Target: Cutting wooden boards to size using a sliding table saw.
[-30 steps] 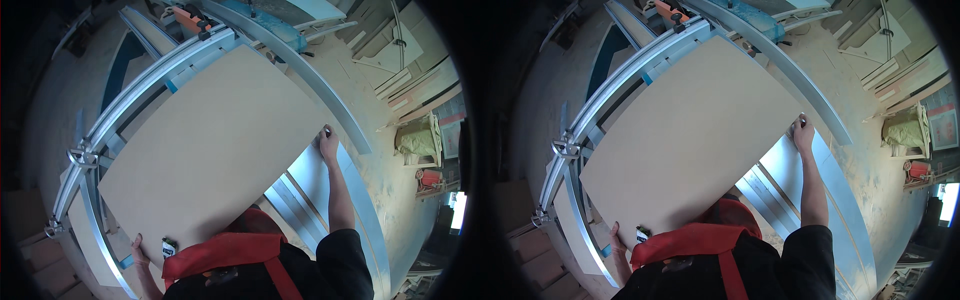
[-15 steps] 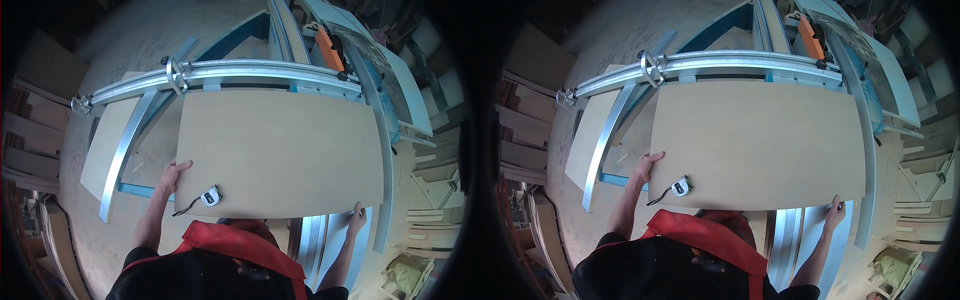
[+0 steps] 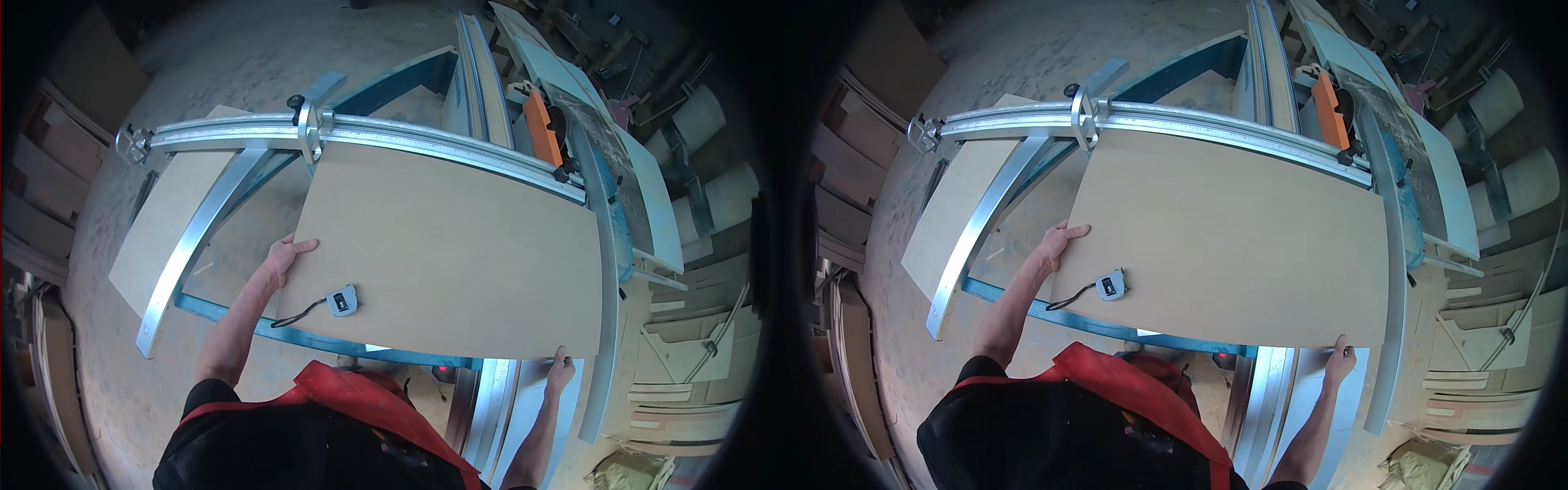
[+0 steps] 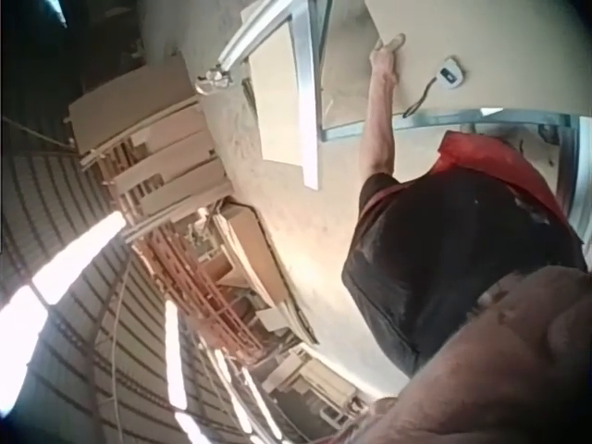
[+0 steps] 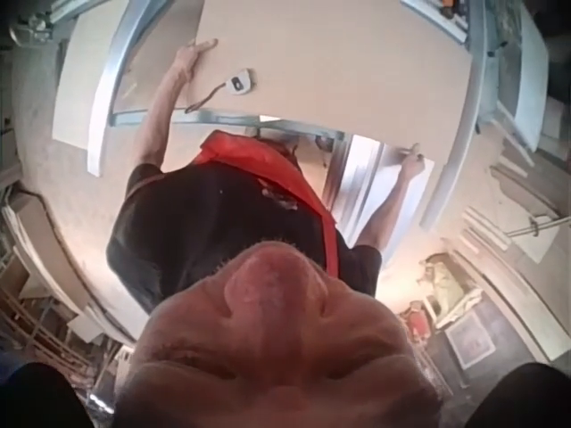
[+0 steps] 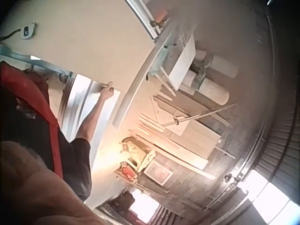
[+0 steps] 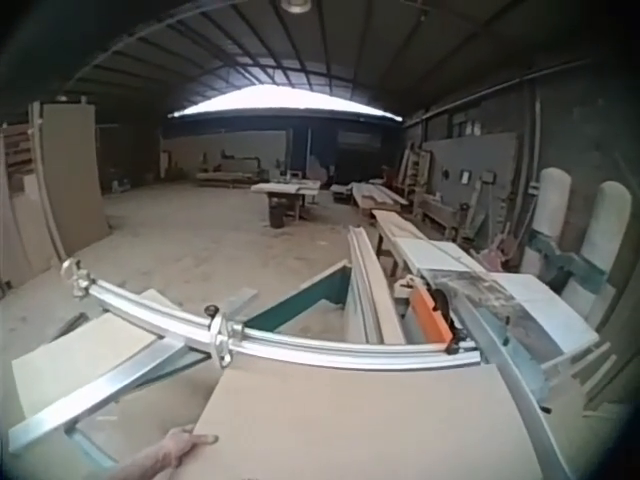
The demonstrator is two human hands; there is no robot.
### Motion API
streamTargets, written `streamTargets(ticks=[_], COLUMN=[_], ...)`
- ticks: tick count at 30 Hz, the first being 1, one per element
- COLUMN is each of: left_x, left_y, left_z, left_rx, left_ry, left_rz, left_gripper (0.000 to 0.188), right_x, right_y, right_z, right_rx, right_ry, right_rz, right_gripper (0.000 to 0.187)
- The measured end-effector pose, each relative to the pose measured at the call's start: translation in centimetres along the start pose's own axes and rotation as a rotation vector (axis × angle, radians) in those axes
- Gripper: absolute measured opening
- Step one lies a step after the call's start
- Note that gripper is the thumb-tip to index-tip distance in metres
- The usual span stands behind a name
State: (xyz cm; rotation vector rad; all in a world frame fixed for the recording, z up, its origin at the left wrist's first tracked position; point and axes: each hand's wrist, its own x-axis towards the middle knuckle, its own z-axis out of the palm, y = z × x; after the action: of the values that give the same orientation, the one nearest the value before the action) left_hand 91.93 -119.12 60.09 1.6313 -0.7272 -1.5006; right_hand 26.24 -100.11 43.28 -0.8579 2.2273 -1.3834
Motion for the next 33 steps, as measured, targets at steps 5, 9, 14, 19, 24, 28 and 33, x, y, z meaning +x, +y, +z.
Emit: streamTargets(ticks=[5, 9, 14, 19, 24, 28, 33], left_x=[1.9, 2.6, 2.8, 4.7, 7.2, 15.0, 25.4], left_y=[0.1, 0.4, 1.1, -0.1, 4.4, 8.7, 12.3], left_z=[2.0, 0.9, 2.3, -0.3, 12.9, 28.4, 41.7], left_rx=[-0.013, 0.035, 0.073, 0.577, 0.969, 1.200, 1.409], left_ry=[-0.037, -0.062, -0.090, 0.269, 0.263, 0.004, -0.139], left_rz=[0.003, 0.016, 0.001, 0.221, 0.784, 0.998, 0.917], left_gripper=[0.060, 0.057, 0.058, 0.069, 0.065, 0.073, 0.099], right_x=[3.1, 1.1, 0.9, 1.6, -1.1, 2.4, 6.4], right_y=[1.2, 1.0, -0.4, -1.7, -8.6, -9.7, -10.3], right_z=[-0.7, -0.1, -0.8, -0.7, -0.4, 1.6, 3.6], right_rx=[-0.020, -0.017, -0.017, -0.350, -0.608, -0.687, -0.698], right_ry=[0.048, 0.066, 0.033, -0.013, -0.365, -0.589, -0.865], right_rz=[0.014, 0.046, 0.046, -0.231, -0.649, -0.897, -1.115], right_gripper=[0.058, 0.058, 0.057, 0.065, 0.098, 0.098, 0.096])
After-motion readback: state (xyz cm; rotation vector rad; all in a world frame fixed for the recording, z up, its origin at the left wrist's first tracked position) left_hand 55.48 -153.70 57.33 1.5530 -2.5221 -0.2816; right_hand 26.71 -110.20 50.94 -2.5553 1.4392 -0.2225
